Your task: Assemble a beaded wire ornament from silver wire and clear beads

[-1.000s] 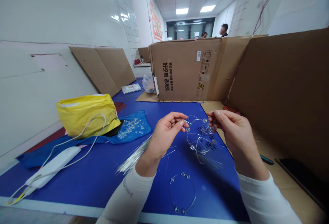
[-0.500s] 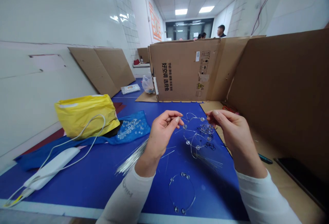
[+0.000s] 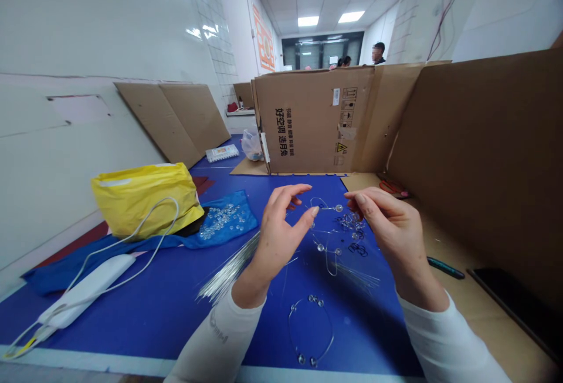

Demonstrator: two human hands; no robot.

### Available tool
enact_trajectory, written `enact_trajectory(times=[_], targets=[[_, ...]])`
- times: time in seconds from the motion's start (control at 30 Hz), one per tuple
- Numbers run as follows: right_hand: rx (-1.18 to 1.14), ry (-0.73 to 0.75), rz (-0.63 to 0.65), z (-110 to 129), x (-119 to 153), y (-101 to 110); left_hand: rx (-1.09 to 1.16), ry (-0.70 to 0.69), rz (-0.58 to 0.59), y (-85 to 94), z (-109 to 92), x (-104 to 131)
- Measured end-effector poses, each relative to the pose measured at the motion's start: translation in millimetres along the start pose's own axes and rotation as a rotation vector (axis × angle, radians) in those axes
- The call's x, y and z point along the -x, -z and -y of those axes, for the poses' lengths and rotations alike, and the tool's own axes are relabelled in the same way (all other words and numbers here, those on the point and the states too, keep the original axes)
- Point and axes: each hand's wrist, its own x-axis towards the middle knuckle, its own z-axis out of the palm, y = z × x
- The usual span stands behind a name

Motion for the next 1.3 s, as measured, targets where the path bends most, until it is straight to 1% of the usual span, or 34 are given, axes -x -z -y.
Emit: enact_trajectory(times=[0.07, 0.2, 0.3, 0.43, 0.57, 0.7, 0.8, 1.0, 1.3], targets=[[0.02, 0.034, 0.018, -1, 2, -2, -0.114, -0.104, 0.027, 0.1, -3, 2], [0.059, 0.104, 0.048, -1, 5, -5, -0.225, -0.183, 0.083, -0.9, -5, 4], [0.079, 0.111, 0.064, 1, 7, -5, -0.226, -0.219, 0.104, -1.4, -4, 3], [0.067, 0.071, 0.059, 6, 7, -5, -0.129, -0.253, 0.16, -1.1, -3, 1], [0.002, -0.04, 0.054, 9, 5, -5, -0.055, -0.217, 0.205, -0.4, -3, 1], [-0.12, -0.193, 0.077, 7, 3, -5, 0.027, -0.119, 0.272, 0.2, -3, 2], [-0.189, -0.276, 0.092, 6, 3, -5, 0.07, -0.048, 0.295, 0.4, -2, 4], [-0.228, -0.334, 0.103, 4, 3, -4, 0.092, 0.012, 0.307, 0.1, -3, 6], [-0.258, -0.385, 0.138, -3, -1, -6, 0.022, 0.021, 0.311, -0.4, -9, 6]])
